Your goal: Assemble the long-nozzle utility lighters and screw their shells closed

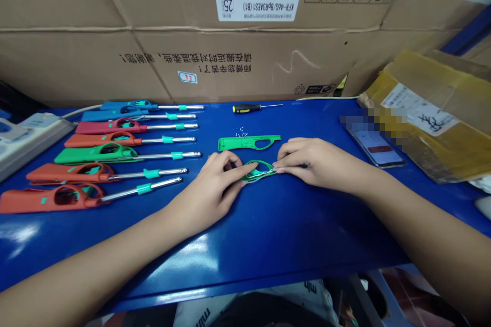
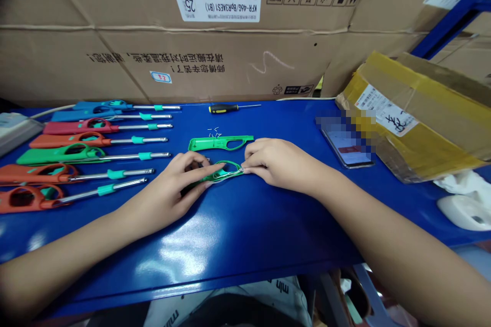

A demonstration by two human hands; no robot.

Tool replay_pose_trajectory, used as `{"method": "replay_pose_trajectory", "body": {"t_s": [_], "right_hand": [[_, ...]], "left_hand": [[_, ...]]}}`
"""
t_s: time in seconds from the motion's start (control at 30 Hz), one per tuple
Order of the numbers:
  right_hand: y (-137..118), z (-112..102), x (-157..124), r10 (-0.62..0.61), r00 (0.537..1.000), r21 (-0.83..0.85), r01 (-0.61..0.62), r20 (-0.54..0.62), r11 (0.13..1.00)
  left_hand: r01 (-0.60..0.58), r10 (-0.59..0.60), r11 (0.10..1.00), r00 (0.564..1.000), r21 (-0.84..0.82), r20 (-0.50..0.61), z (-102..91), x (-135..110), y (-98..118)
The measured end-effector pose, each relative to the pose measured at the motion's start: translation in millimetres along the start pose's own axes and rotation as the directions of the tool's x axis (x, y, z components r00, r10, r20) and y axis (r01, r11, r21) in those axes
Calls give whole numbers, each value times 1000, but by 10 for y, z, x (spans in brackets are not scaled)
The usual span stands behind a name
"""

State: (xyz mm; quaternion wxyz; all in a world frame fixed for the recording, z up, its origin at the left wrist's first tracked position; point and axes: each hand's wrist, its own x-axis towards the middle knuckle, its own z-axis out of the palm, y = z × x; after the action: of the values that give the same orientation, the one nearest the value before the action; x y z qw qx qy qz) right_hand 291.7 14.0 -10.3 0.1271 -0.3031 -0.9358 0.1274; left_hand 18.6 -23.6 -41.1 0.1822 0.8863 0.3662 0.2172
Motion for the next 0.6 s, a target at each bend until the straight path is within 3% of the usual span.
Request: {"method": "replay_pose_trajectory", "body": {"t_s": [0.37,0.6], "right_hand": [[46,-35,-14,37,999,12,-37,14,999],[34,-52,-2,83,997,112,-83,5,990]], "left_hand": [[1,-1,1000,1000,16,9,-9,4,4],[0,0,1000,1000,18,0,-6,-4,-5]]}}
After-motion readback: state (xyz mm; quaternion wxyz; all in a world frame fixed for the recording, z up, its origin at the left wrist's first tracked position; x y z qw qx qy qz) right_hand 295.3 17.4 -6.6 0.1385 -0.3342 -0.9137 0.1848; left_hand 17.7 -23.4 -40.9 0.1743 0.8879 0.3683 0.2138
